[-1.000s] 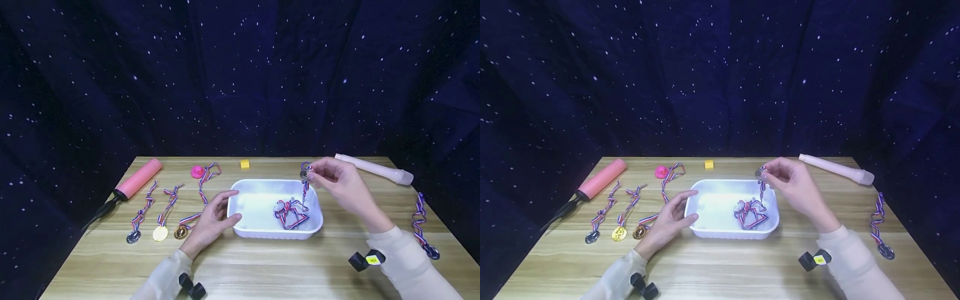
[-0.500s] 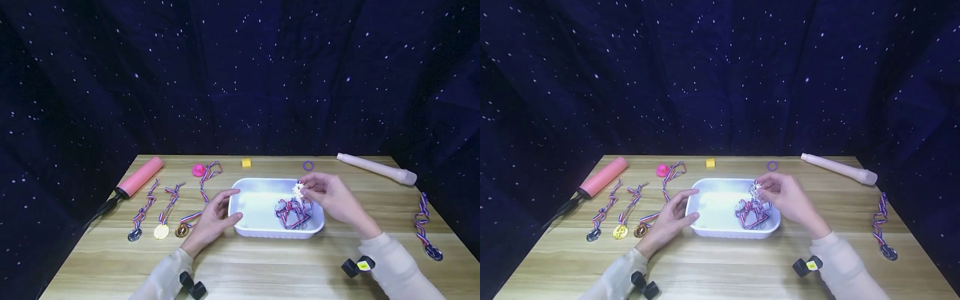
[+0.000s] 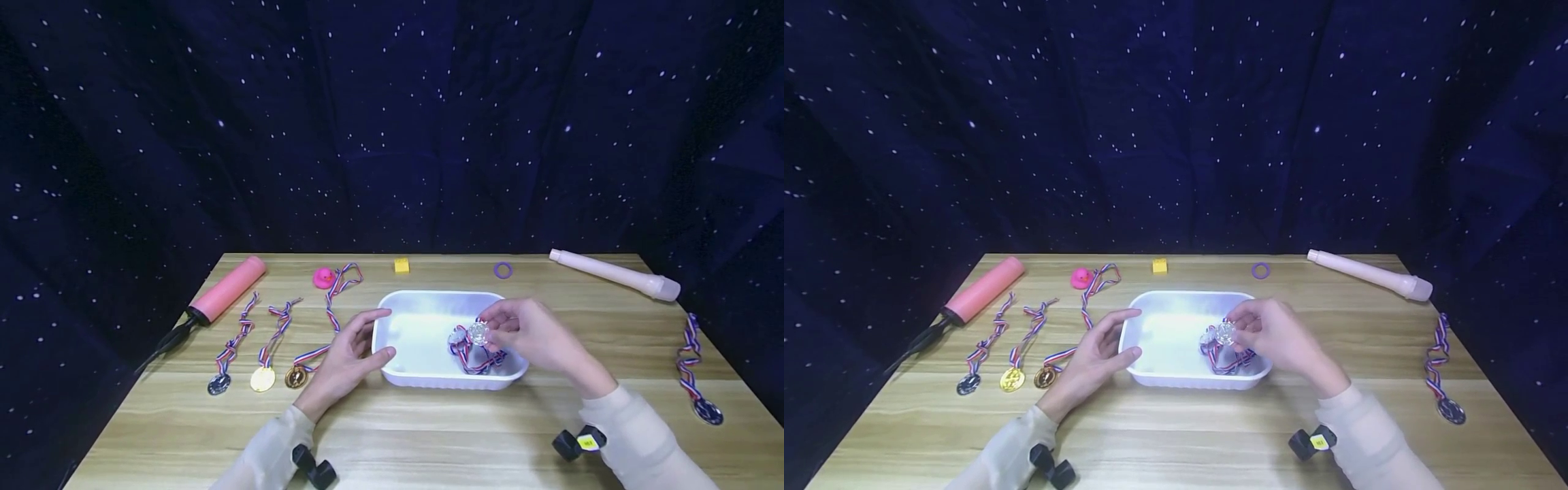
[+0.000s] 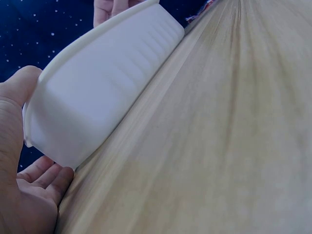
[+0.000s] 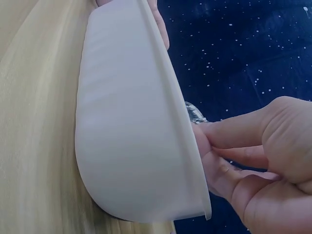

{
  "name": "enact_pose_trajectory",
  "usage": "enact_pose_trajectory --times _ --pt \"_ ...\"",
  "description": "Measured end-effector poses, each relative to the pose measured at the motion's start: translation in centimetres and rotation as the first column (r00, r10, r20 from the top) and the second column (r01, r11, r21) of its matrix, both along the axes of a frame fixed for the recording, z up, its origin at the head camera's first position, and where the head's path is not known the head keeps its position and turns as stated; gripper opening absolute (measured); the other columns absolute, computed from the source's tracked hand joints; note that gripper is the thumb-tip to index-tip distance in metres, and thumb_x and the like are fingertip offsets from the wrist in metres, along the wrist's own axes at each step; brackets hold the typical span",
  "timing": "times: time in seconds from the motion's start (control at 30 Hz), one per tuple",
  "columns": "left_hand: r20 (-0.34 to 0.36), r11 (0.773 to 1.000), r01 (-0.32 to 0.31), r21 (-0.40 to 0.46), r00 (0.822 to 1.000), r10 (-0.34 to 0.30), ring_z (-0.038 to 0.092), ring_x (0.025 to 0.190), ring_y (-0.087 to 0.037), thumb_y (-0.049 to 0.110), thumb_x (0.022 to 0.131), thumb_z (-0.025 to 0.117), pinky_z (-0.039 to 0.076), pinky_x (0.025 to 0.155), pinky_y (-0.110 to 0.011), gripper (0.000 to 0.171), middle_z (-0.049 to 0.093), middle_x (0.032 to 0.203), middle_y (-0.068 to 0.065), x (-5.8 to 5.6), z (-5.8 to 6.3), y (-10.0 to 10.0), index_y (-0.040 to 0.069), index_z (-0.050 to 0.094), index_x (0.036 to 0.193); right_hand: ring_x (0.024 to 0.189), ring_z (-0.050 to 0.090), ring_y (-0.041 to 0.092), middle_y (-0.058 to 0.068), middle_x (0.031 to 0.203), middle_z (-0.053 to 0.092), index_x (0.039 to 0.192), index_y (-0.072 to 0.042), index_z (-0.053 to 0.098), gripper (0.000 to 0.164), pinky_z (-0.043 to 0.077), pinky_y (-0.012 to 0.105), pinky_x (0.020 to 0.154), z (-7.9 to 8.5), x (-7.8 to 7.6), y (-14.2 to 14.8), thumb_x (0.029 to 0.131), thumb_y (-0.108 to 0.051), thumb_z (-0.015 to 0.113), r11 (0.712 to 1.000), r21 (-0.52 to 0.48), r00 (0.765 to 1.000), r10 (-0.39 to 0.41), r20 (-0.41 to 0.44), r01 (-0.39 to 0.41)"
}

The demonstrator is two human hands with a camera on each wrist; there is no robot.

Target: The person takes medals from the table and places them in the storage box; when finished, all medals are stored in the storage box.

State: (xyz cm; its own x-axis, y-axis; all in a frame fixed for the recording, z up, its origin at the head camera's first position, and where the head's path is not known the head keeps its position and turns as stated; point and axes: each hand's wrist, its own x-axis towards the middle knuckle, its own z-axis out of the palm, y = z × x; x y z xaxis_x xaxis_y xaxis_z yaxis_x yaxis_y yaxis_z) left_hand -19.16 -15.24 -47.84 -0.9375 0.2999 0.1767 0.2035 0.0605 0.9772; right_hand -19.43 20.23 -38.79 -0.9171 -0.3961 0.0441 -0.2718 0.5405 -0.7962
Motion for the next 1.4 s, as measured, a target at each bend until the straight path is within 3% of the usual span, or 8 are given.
enact_pose_trajectory --times 0.23,0.47,0.73,0.97,1.2,1.4 --pt "-0.009 1.000 0.004 -0.006 1.000 -0.004 0.061 0.145 -0.038 0.009 0.098 0.085 0.049 0.124 -0.048 0.066 0.059 0.158 -0.022 -0.1 -0.1 0.0 0.020 0.058 0.157 0.086 0.083 0.023 0.014 0.106 0.083 0.136 0.008 0.069 0.043 0.066 0.029 0.074 0.7 0.8 -0.5 0.096 0.000 0.083 0.999 0.052 0.999 -0.010 0.045 0.008" --pt "-0.012 1.000 0.001 -0.014 1.000 -0.002 0.060 0.145 -0.037 0.009 0.098 0.085 0.048 0.125 -0.048 0.066 0.059 0.158 -0.023 -0.1 0.0 0.0 0.021 0.058 0.157 0.105 0.081 0.036 0.024 0.119 0.080 0.136 0.006 0.070 0.041 0.069 0.044 0.090 1.6 1.0 -0.2 0.097 -0.003 0.083 1.000 -0.004 1.000 -0.028 -0.001 0.028" --pt "-0.014 1.000 -0.004 -0.025 1.000 0.004 0.061 0.145 -0.037 0.009 0.098 0.085 0.048 0.125 -0.050 0.067 0.058 0.159 -0.022 -0.1 0.1 0.0 0.021 0.058 0.158 0.105 0.081 0.029 0.018 0.124 0.080 0.134 0.000 0.073 0.038 0.066 0.026 0.082 2.9 1.1 1.1 0.098 -0.003 0.083 0.997 -0.053 0.994 -0.066 -0.088 0.061" --pt "-0.012 1.000 0.000 -0.018 1.000 0.000 0.060 0.146 -0.038 0.009 0.099 0.085 0.049 0.125 -0.049 0.066 0.057 0.160 -0.023 0.0 0.1 0.0 0.022 0.057 0.158 0.104 0.079 0.017 0.010 0.123 0.081 0.133 -0.007 0.076 0.035 0.062 0.023 0.083 3.9 1.2 3.0 0.100 -0.013 0.085 0.992 -0.021 0.974 -0.129 -0.187 0.127" --pt "-0.011 1.000 -0.003 -0.024 1.000 0.003 0.060 0.145 -0.038 0.010 0.099 0.085 0.049 0.124 -0.044 0.066 0.058 0.158 -0.023 0.0 0.0 0.1 0.022 0.058 0.158 0.097 0.076 0.005 0.002 0.117 0.082 0.129 -0.008 0.078 0.033 0.059 0.017 0.079 4.1 1.8 5.7 0.097 -0.007 0.087 0.977 -0.106 0.936 -0.206 -0.286 0.183" --pt "-0.007 0.999 -0.012 -0.032 1.000 0.012 0.060 0.146 -0.036 0.011 0.098 0.086 0.048 0.126 -0.046 0.067 0.059 0.158 -0.021 0.1 0.0 0.1 0.023 0.058 0.158 0.099 0.076 0.006 -0.010 0.116 0.081 0.131 -0.007 0.075 0.041 0.059 0.015 0.081 3.9 2.9 8.4 0.093 0.002 0.088 0.951 -0.208 0.899 -0.289 -0.328 0.230"
